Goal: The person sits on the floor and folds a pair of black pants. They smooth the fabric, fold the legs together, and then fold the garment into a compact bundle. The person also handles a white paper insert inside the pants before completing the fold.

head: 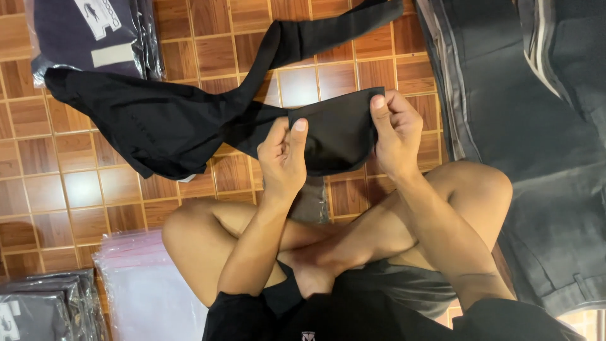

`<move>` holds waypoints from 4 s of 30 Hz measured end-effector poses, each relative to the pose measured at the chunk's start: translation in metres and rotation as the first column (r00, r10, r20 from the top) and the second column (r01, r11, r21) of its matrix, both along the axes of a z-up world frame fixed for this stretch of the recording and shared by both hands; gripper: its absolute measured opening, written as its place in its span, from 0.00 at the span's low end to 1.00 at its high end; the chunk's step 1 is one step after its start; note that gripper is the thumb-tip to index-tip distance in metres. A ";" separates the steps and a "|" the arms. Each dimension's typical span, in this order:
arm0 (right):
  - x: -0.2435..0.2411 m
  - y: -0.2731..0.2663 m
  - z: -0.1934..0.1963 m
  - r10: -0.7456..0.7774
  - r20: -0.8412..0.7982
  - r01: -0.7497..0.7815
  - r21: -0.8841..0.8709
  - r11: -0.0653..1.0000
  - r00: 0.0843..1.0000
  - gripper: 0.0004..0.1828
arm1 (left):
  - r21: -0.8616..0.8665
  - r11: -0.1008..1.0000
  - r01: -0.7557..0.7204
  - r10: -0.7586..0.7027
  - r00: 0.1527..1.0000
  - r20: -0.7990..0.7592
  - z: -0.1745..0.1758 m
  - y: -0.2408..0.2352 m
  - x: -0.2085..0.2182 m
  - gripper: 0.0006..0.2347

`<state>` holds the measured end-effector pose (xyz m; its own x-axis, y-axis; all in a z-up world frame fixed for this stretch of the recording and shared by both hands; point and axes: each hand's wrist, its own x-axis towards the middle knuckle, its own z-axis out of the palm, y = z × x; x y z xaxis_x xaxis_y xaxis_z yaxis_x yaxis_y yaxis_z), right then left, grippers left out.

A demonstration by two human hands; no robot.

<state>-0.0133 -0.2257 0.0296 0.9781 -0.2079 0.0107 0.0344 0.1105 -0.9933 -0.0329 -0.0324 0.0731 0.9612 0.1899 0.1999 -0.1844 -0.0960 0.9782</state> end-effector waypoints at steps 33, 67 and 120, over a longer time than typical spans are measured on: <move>-0.001 -0.005 -0.009 -0.016 -0.005 0.017 0.208 0.978 1.000 0.20 | -0.579 0.815 0.036 -0.232 0.935 -0.268 -0.027 0.006 0.009 0.05; 0.008 -0.006 -0.007 0.174 -0.176 -0.116 0.296 0.948 0.969 0.19 | -0.511 0.857 0.073 -0.237 0.935 -0.264 -0.057 0.023 0.021 0.11; -0.009 0.023 0.017 0.361 -0.051 -0.362 -0.223 0.905 0.931 0.12 | -0.272 0.959 0.079 -0.193 0.884 -0.425 -0.051 0.013 0.021 0.11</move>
